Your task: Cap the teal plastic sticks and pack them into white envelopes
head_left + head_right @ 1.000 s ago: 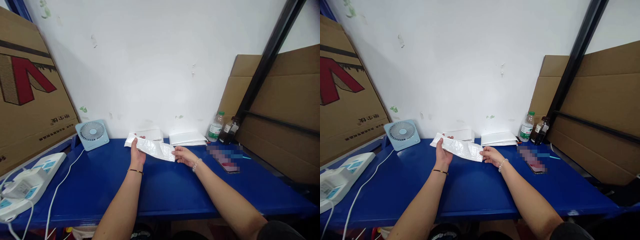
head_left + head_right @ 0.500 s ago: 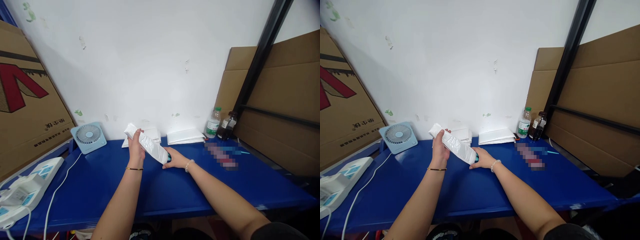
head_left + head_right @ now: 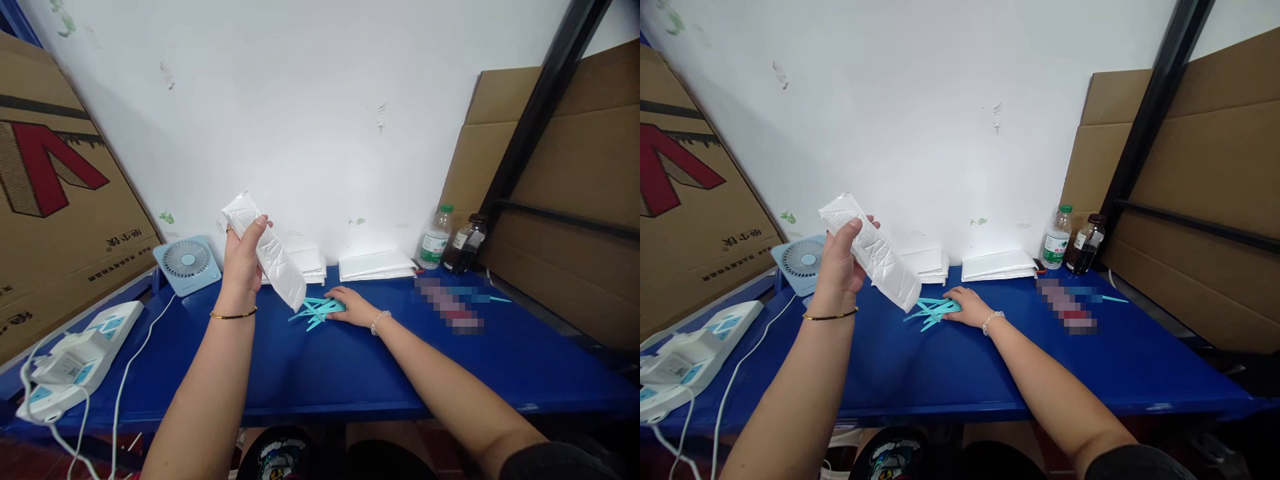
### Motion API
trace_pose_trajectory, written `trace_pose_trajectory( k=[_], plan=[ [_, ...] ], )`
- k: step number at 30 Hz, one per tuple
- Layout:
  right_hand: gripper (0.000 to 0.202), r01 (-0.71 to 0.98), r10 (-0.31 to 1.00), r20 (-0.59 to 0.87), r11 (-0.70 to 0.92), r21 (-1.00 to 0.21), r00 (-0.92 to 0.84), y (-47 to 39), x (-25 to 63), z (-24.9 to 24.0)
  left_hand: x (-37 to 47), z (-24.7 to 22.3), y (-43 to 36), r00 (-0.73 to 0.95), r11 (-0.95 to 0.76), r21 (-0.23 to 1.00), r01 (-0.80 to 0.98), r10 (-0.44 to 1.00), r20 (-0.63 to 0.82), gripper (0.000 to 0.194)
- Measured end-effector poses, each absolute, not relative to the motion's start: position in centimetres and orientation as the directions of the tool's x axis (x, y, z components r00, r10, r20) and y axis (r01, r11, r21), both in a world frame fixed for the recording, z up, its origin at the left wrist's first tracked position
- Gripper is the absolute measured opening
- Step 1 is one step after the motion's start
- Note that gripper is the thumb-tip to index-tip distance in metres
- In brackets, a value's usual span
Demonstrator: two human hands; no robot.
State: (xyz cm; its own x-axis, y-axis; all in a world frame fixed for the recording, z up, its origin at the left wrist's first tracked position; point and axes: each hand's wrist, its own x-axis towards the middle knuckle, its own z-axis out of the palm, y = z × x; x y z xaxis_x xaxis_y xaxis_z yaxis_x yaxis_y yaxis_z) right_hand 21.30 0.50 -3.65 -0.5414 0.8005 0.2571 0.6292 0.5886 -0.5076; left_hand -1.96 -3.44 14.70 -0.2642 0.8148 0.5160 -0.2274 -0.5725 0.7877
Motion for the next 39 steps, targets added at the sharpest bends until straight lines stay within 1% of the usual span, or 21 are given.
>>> trace_pose_trajectory(
  k=[4,6,8,10,12,14,15,16,17,18,19,20,21,23,24,25,27,29,33,36,39],
  plan=[
    [0.059,0.619,0.783,0.262,0.612,-0.493,-0.565,0.7,21.5,-4.0,-2.8,15.0,-4.2,-0.228,-0.646,0.763,0.022,0.74,0.633,0.057],
    [0.06,0.614,0.78,0.256,0.613,-0.497,-0.572,0.7,21.6,-4.0,-3.3,14.7,-4.3,-0.194,-0.656,0.73,0.192,0.703,0.684,0.059],
    [0.06,0.611,0.779,0.249,0.611,-0.503,-0.575,0.7,21.7,-3.9,-3.8,14.0,-4.1,-0.13,-0.612,0.683,0.398,0.699,0.703,0.062],
    [0.06,0.609,0.78,0.243,0.609,-0.509,-0.577,0.6,21.7,-3.9,-4.6,12.5,-3.5,-0.048,-0.507,0.611,0.608,0.745,0.666,0.065],
    [0.061,0.602,0.776,0.234,0.61,-0.514,-0.586,0.6,21.8,-3.8,-5.5,10.4,-2.7,0.024,-0.382,0.501,0.776,0.812,0.583,0.069],
    [0.06,0.592,0.769,0.226,0.614,-0.523,-0.597,0.5,21.8,-3.6,-6.6,7.9,-1.8,0.078,-0.269,0.373,0.888,0.888,0.454,0.069],
    [0.058,0.584,0.765,0.224,0.615,-0.53,-0.603,0.4,21.9,-3.5,-7.1,6.6,-1.4,0.061,-0.2,0.326,0.924,0.918,0.392,0.071],
    [0.056,0.576,0.763,0.221,0.615,-0.538,-0.608,0.4,22.0,-3.4,-7.5,5.4,-1.1,0.042,-0.146,0.29,0.946,0.94,0.337,0.08],
    [0.055,0.569,0.761,0.221,0.614,-0.546,-0.61,0.4,22.1,-3.2,-7.8,4.3,-1.0,0.031,-0.12,0.267,0.956,0.948,0.315,0.095],
    [0.057,0.564,0.761,0.223,0.613,-0.553,-0.609,0.4,22.4,-3.0,-7.9,3.4,-0.9,0.037,-0.131,0.263,0.956,0.941,0.338,0.105],
    [0.06,0.561,0.762,0.226,0.611,-0.558,-0.607,0.4,22.7,-2.7,-7.8,2.7,-1.0,0.084,-0.19,0.266,0.945,0.928,0.364,0.105],
    [0.066,0.56,0.765,0.229,0.608,-0.563,-0.602,0.4,23.1,-2.5,-7.6,2.1,-1.1,0.186,-0.294,0.268,0.917,0.912,0.365,0.102],
    [0.073,0.563,0.771,0.229,0.601,-0.567,-0.594,0.5,23.5,-2.2,-7.1,1.7,-1.3,0.331,-0.423,0.266,0.866,0.885,0.328,0.101],
    [0.079,0.584,0.793,0.22,0.577,-0.571,-0.569,0.7,24.5,-1.8,-5.9,0.9,-1.8,0.595,-0.618,0.272,0.738,0.786,0.171,0.101],
    [0.077,0.6,0.805,0.208,0.561,-0.57,-0.555,0.7,24.9,-1.6,-5.3,0.5,-2.0,0.66,-0.653,0.284,0.702,0.747,0.086,0.102],
    [0.072,0.619,0.819,0.193,0.543,-0.568,-0.541,0.7,25.2,-1.5,-4.7,0.1,-2.1,0.679,-0.651,0.3,0.697,0.734,0.017,0.101],
    [0.06,0.647,0.841,0.156,0.505,-0.571,-0.518,0.7,25.5,-1.3,-3.6,-0.7,-2.2,0.645,-0.597,0.327,0.733,0.763,-0.053,0.095],
    [0.053,0.637,0.845,0.114,0.475,-0.607,-0.522,0.5,25.4,-1.1,-2.5,-1.5,-2.2,0.598,-0.55,0.332,0.766,0.8,-0.054,0.092],
    [0.058,0.545,0.813,0.072,0.45,-0.708,-0.578,-0.1,24.8,-0.8,0.2,-2.5,-2.7,0.547,-0.525,0.276,0.805,0.837,-0.001,0.085],
    [0.058,0.518,0.814,0.111,0.462,-0.72,-0.571,-0.1,25.2,-0.5,1.8,-2.2,-3.0,0.549,-0.539,0.225,0.812,0.835,0.02,0.082],
    [0.046,0.585,0.854,0.205,0.484,-0.65,-0.478,0.5,26.0,-0.8,2.5,-1.5,-2.8,0.505,-0.504,0.213,0.837,0.861,0.055,0.08]
  ],
)
